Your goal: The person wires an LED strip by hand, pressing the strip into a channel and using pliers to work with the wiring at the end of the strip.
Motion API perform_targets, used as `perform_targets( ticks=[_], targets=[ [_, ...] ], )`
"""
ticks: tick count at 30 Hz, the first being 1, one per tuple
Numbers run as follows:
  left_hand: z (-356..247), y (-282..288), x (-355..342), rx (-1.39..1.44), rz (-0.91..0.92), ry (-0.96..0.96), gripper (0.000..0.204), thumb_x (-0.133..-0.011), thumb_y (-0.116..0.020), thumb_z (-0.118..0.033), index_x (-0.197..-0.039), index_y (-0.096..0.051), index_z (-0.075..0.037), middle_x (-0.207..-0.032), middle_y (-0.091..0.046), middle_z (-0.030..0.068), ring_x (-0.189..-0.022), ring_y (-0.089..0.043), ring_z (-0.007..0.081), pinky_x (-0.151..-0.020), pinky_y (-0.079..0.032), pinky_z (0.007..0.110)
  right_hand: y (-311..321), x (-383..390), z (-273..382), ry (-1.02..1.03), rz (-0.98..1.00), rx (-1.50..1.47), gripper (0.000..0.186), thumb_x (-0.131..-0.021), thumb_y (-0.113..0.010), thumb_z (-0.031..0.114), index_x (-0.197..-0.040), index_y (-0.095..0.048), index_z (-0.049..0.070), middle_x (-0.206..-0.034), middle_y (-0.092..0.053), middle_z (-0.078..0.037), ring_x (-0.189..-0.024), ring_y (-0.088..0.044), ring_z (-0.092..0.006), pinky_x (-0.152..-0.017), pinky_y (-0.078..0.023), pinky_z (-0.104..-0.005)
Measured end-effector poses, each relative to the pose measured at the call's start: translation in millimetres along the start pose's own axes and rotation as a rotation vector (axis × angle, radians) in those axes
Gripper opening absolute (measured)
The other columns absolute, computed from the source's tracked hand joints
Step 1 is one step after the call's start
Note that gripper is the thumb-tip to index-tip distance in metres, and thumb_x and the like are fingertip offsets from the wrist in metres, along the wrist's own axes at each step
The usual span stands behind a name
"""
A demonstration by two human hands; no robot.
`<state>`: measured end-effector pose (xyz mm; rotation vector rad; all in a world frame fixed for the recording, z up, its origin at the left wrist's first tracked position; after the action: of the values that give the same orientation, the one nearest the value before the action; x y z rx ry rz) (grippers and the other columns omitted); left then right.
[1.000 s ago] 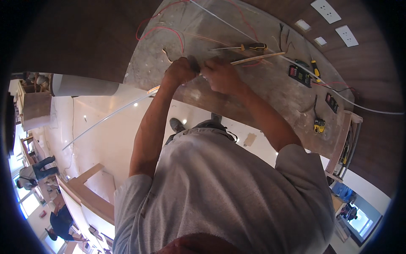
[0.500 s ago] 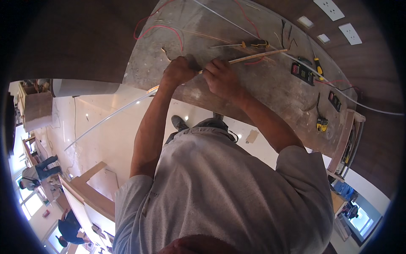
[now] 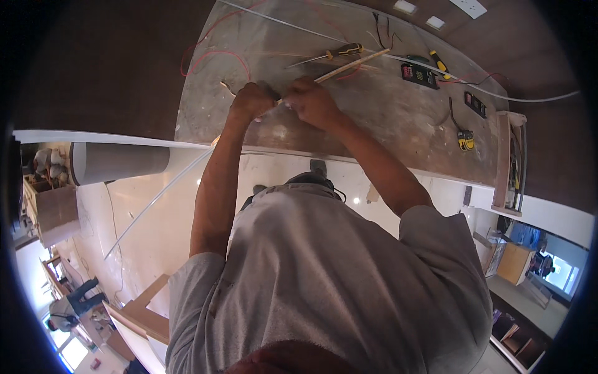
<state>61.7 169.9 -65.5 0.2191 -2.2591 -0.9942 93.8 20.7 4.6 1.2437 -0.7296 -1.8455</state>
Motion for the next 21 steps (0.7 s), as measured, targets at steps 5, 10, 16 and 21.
perform_targets(
  ticks=[5,10,16,21],
  targets=[
    [-7.8,5.9,10.1,0.100,-0.017,0.061,0.036,-0.080,-0.068,-0.022,-0.103,-0.079,0.003,-0.091,-0.080,0.0206,-0.085,-0.081,0.0304,-0.090,-0.060,0.044,-4.1,4.5,3.2,-0.038,-0.037,0.134,0.018,-0.077,-0.076,0.012,-0.094,-0.075,0.013,-0.102,-0.065,-0.003,-0.105,-0.063,-0.0298,-0.092,-0.055,-0.0438],
    [-3.1,-3.2,-9.3,0.048,0.017,-0.044,0.022,-0.081,-0.068,-0.015,-0.091,-0.079,0.002,-0.085,-0.079,0.0197,-0.076,-0.081,0.0274,-0.080,-0.062,0.042,-24.1,-6.2,10.5,-0.057,0.133,0.335,0.017,-0.073,-0.077,0.012,-0.090,-0.075,0.013,-0.105,-0.067,-0.005,-0.108,-0.063,-0.0302,-0.098,-0.052,-0.0461],
    [-17.6,-12.9,-11.6,0.136,0.183,-0.176,0.017,-0.082,-0.065,-0.008,-0.078,-0.074,0.006,-0.079,-0.077,0.0210,-0.073,-0.080,0.0285,-0.063,-0.063,0.036,-25.7,-10.0,8.1,-0.046,0.182,0.323,0.016,-0.073,-0.074,0.010,-0.089,-0.075,0.013,-0.104,-0.068,-0.005,-0.107,-0.063,-0.0290,-0.097,-0.053,-0.0428],
    [-21.7,-11.3,-14.8,0.032,0.180,-0.176,0.018,-0.082,-0.063,-0.006,-0.081,-0.074,0.009,-0.083,-0.077,0.0234,-0.073,-0.080,0.0313,-0.064,-0.064,0.039,-23.2,-1.5,10.3,-0.151,0.142,0.330,0.019,-0.075,-0.073,0.014,-0.093,-0.078,0.017,-0.108,-0.069,-0.003,-0.113,-0.064,-0.0254,-0.101,-0.053,-0.0417]
  ],
)
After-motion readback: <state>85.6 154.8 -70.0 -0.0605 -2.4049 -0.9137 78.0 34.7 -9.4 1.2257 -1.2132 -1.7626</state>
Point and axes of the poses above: each hand's wrist, its own x-axis away from the middle knuckle, its own y-axis out of the back of the hand, z = x × y, the point moved 10 cm from there along -x, towards the middle knuckle
